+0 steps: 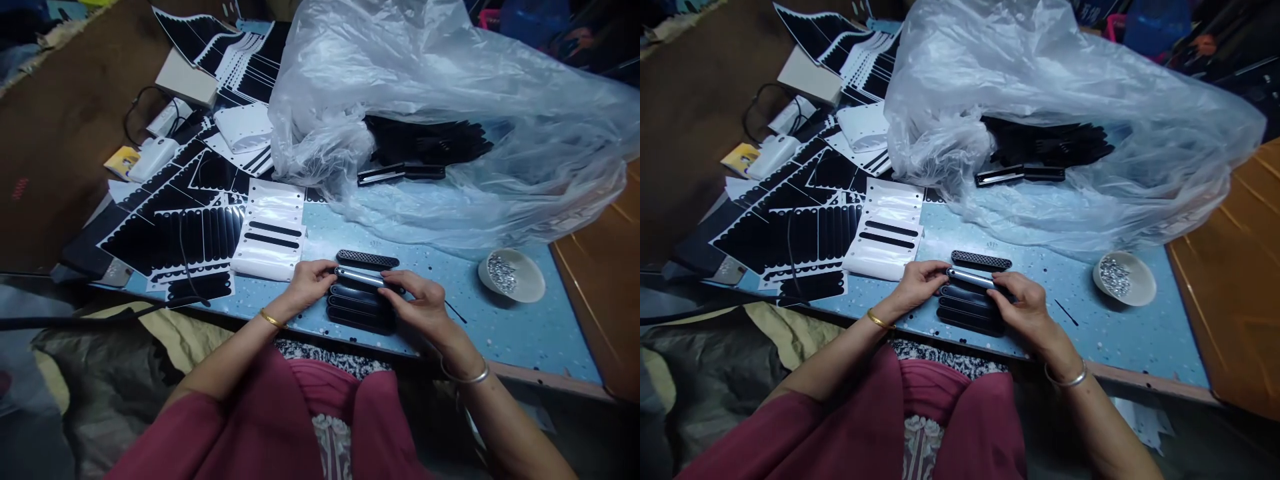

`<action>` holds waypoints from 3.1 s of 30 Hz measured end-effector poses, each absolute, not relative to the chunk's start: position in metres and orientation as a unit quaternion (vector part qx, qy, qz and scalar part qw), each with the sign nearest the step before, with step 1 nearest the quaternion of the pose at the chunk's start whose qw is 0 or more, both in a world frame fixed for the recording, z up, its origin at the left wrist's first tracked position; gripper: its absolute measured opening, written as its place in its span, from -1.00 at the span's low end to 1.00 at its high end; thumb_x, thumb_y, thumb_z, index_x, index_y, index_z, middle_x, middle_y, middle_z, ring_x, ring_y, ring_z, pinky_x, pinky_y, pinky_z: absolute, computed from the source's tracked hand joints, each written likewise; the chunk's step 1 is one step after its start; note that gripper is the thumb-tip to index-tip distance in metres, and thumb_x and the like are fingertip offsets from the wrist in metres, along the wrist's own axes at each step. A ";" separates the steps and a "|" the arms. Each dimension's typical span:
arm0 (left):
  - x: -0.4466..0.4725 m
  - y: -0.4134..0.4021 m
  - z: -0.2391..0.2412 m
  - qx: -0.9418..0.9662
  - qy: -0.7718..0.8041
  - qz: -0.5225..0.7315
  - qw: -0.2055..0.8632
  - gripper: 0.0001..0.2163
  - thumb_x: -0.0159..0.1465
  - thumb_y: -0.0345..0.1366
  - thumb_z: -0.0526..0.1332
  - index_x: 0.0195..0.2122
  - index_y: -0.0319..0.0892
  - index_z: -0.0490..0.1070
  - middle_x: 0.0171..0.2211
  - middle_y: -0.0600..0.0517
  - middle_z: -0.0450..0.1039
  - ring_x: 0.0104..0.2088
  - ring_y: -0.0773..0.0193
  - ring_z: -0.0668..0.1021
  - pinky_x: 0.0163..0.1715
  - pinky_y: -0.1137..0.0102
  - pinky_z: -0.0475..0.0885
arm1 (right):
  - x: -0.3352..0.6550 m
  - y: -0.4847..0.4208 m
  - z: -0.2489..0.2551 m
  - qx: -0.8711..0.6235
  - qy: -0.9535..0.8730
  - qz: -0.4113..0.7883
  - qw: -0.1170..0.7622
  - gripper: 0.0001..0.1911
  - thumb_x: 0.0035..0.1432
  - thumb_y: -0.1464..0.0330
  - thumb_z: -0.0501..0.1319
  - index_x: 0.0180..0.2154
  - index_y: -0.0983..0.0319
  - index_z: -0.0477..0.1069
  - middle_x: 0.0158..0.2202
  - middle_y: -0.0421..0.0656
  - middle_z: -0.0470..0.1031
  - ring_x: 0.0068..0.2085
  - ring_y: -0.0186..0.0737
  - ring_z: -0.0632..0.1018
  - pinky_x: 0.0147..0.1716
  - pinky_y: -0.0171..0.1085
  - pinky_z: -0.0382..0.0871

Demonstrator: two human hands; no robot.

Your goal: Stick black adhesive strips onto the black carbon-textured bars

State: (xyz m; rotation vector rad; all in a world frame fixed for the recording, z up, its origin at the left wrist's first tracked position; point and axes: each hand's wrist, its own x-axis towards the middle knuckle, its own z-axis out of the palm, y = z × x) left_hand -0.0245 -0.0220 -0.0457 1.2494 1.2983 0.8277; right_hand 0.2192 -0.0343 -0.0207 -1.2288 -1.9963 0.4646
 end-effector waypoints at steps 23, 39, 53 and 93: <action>-0.026 -0.022 -0.047 0.534 0.548 0.345 0.544 -0.72 0.10 -0.42 0.29 -0.14 -0.33 0.56 -0.54 0.04 0.49 -0.56 0.40 0.48 -0.53 0.51 0.41 | 0.213 -0.029 -0.020 -0.468 -0.802 0.174 0.327 -0.93 0.15 0.39 0.24 -0.30 0.20 0.51 -0.35 -0.07 0.62 -0.34 -0.15 0.63 -0.35 -0.20 0.56; -0.026 -0.022 -0.049 0.533 0.547 0.354 0.540 -0.72 0.11 -0.36 0.30 -0.14 -0.32 0.57 -0.52 0.01 0.53 -0.58 0.40 0.48 -0.53 0.50 0.43 | 0.215 -0.032 -0.022 -0.482 -0.785 0.186 0.341 -0.93 0.14 0.38 0.26 -0.29 0.21 0.51 -0.36 -0.08 0.62 -0.35 -0.16 0.63 -0.33 -0.20 0.55; -0.024 -0.023 -0.048 0.514 0.552 0.356 0.552 -0.73 0.10 -0.38 0.30 -0.15 -0.28 0.57 -0.52 0.03 0.53 -0.57 0.40 0.48 -0.52 0.49 0.44 | 0.214 -0.031 -0.024 -0.490 -0.785 0.189 0.329 -0.92 0.15 0.38 0.24 -0.29 0.20 0.51 -0.36 -0.09 0.61 -0.34 -0.17 0.62 -0.34 -0.20 0.53; -0.013 -0.006 -0.029 0.388 0.581 0.346 0.626 -0.87 0.13 -0.33 0.34 -0.34 -0.30 0.57 -0.45 -0.01 0.56 -0.53 0.39 0.57 -0.65 0.60 0.42 | 0.219 -0.029 -0.029 -0.503 -0.774 0.229 0.309 -0.92 0.14 0.34 0.25 -0.32 0.19 0.51 -0.38 -0.12 0.58 -0.37 -0.17 0.58 -0.39 -0.21 0.47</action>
